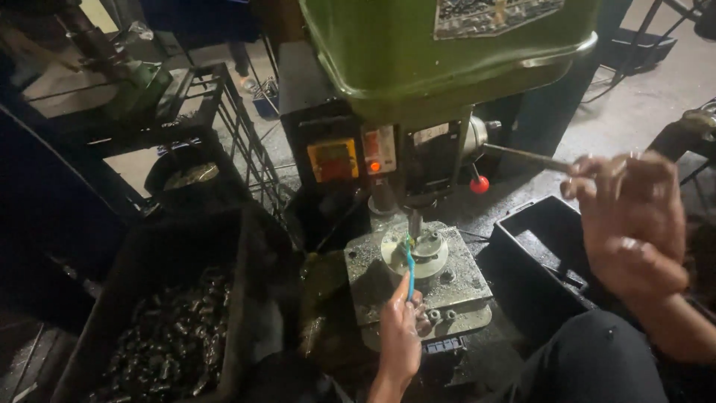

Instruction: Operating a manual drill press to process small metal components by loading them into a fixture and pulling the lever.

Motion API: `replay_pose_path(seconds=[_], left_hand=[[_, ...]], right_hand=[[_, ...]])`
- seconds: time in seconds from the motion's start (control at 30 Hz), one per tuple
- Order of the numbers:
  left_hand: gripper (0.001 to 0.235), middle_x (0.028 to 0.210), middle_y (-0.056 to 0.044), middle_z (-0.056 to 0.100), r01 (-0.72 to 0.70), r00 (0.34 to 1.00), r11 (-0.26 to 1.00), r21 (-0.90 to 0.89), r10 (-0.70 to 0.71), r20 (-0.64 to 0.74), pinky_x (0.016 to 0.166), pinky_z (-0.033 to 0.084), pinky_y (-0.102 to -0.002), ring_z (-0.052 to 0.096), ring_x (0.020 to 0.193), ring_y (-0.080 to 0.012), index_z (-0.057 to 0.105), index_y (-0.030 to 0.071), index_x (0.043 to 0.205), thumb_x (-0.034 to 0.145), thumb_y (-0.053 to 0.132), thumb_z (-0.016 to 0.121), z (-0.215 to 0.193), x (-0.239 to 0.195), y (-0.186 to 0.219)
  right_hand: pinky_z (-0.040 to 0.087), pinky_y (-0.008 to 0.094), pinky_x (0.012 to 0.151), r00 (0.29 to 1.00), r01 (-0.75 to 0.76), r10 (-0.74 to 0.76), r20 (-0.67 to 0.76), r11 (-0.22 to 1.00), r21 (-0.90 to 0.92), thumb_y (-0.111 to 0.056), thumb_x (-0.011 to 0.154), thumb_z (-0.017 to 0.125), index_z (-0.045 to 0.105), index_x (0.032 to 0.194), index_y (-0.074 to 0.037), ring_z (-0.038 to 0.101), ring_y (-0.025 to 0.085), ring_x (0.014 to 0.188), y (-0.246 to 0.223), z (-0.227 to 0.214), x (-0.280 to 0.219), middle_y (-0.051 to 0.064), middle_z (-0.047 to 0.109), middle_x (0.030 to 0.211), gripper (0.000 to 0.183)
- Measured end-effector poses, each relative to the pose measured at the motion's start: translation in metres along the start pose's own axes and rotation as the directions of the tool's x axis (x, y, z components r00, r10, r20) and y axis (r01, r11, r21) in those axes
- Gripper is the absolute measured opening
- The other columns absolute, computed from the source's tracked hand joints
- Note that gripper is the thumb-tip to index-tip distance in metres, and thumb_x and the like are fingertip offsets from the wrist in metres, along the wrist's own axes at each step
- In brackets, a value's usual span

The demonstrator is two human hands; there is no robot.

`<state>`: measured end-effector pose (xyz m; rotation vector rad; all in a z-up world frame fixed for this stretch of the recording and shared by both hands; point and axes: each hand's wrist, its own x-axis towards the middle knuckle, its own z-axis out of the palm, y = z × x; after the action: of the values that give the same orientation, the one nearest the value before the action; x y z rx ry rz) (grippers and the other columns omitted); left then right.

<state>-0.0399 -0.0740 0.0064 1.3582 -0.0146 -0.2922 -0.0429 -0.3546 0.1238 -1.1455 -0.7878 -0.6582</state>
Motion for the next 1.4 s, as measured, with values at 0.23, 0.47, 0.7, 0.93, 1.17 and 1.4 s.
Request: replay_pose_path(seconds=[0.23, 0.47, 0.7, 0.93, 1.17, 1.4], left_hand=[[0.061, 0.098, 0.001, 0.058, -0.148, 0.988, 0.988, 0.048, 0.149, -0.034, 0.066, 0.053, -0.020, 0.055, 0.078, -0.0085, 0.042, 0.022, 0.159, 0.100, 0.039, 0.036, -0.025, 0.004, -0.026], [0.075, 0.147, -0.014, 0.056, 0.078, 0.927, 0.710, 0.700, 0.207, -0.313, 0.122, 0.039, -0.042, 0.053, 0.138, -0.0306, 0.037, 0.012, 0.157, 0.089, -0.017, 0.047, -0.077, 0.012, 0.010], [0.068, 0.158, -0.027, 0.034, 0.342, 0.915, 0.535, 0.772, -0.004, -0.403, 0.121, 0.034, -0.049, 0.027, 0.152, -0.0405, 0.025, 0.005, 0.160, 0.096, -0.014, 0.037, -0.121, 0.023, 0.002], [0.086, 0.126, -0.026, 0.056, 0.338, 0.898, 0.476, 0.812, 0.094, -0.429, 0.088, 0.056, -0.046, 0.064, 0.109, -0.0415, 0.016, 0.003, 0.163, 0.089, -0.007, 0.059, -0.122, 0.036, -0.010], [0.085, 0.109, -0.030, 0.058, 0.207, 0.928, 0.467, 0.860, 0.185, -0.323, 0.082, 0.057, -0.045, 0.067, 0.091, -0.0406, 0.012, -0.001, 0.163, 0.089, -0.014, 0.054, -0.124, 0.045, -0.029], [0.092, 0.117, -0.019, 0.062, 0.455, 0.873, 0.484, 0.747, -0.080, -0.480, 0.083, 0.060, -0.040, 0.068, 0.104, -0.0317, -0.001, 0.010, 0.167, 0.094, -0.005, 0.054, -0.122, 0.058, -0.029]], right_hand=[[0.057, 0.039, 0.105, 0.983, 0.139, -0.070, 0.167, 0.882, -0.449, -0.011, 0.075, 0.067, 0.043, 0.135, -0.017, 0.055, 0.024, 0.134, 0.029, -0.024, -0.040, 0.005, 0.055, 0.130, 0.065], [0.069, 0.044, 0.097, 0.949, 0.308, -0.238, 0.208, 0.841, -0.445, -0.017, 0.074, 0.074, 0.049, 0.141, -0.013, 0.058, 0.037, 0.135, 0.076, -0.060, -0.065, 0.003, 0.058, 0.116, 0.071], [0.066, 0.050, 0.094, 0.923, 0.383, -0.322, 0.211, 0.825, -0.415, -0.015, 0.074, 0.071, 0.042, 0.141, -0.016, 0.051, 0.036, 0.140, 0.085, -0.046, -0.071, 0.008, 0.053, 0.111, 0.073], [0.045, 0.055, 0.112, 0.877, 0.426, -0.355, 0.324, 0.263, -0.866, -0.013, 0.087, 0.059, 0.041, 0.102, -0.017, 0.049, 0.040, 0.126, 0.064, 0.005, -0.117, 0.014, 0.056, 0.107, 0.024], [0.068, 0.045, 0.078, 0.877, 0.148, 0.328, 0.350, 0.509, -0.848, 0.002, 0.081, 0.059, 0.063, 0.094, -0.002, 0.066, 0.038, 0.120, 0.069, 0.053, -0.158, 0.032, 0.039, 0.152, 0.014], [0.068, 0.046, 0.072, 0.780, 0.031, 0.552, 0.296, 0.438, -0.898, 0.010, 0.068, 0.054, 0.065, 0.088, -0.007, 0.071, 0.032, 0.116, 0.073, 0.070, -0.134, 0.027, 0.029, 0.164, 0.029]])
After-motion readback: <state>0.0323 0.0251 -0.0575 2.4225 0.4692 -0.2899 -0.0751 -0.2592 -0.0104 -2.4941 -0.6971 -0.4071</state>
